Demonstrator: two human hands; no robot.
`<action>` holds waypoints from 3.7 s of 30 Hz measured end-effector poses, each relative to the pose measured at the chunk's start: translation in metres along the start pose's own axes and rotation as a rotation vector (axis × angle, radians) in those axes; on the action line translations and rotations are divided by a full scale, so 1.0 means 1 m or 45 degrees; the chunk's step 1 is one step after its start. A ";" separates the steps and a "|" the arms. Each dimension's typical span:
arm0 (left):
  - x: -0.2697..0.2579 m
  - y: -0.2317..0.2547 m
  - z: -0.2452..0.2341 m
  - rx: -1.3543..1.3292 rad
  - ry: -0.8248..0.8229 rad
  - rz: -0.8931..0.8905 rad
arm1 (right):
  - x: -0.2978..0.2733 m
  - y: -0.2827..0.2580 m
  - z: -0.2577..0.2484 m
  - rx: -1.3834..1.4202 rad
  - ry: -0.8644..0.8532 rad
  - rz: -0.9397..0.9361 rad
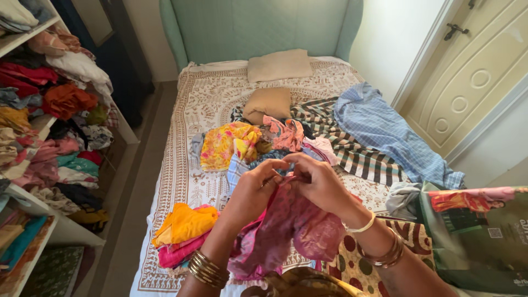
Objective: The person picks up, holds, and folds various items of clothing, including shirts, a pair of trousers, and undergarments, on a bed.
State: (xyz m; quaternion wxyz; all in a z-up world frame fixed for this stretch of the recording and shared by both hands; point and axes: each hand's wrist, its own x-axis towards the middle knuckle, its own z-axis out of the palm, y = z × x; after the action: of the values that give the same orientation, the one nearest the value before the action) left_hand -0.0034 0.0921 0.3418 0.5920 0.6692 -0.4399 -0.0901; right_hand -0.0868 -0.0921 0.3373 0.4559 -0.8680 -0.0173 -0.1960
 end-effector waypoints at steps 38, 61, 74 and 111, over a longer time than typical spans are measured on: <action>0.030 -0.035 -0.047 0.226 0.430 -0.204 | 0.041 0.048 -0.065 -0.353 -0.252 0.572; 0.030 -0.093 -0.056 0.620 0.173 0.022 | 0.043 0.098 -0.063 -0.746 -0.077 0.220; 0.043 -0.094 -0.073 -0.147 0.227 -0.233 | 0.052 0.082 -0.078 0.437 0.036 0.326; 0.070 -0.033 -0.028 0.265 0.740 -0.322 | -0.022 0.186 0.054 2.115 -0.182 0.667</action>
State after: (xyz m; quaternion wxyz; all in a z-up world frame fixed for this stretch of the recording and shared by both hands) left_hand 0.0721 0.0605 0.3490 0.6053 0.7731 -0.1731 0.0772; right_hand -0.0504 -0.1542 0.1564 0.9693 -0.2411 0.0168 0.0459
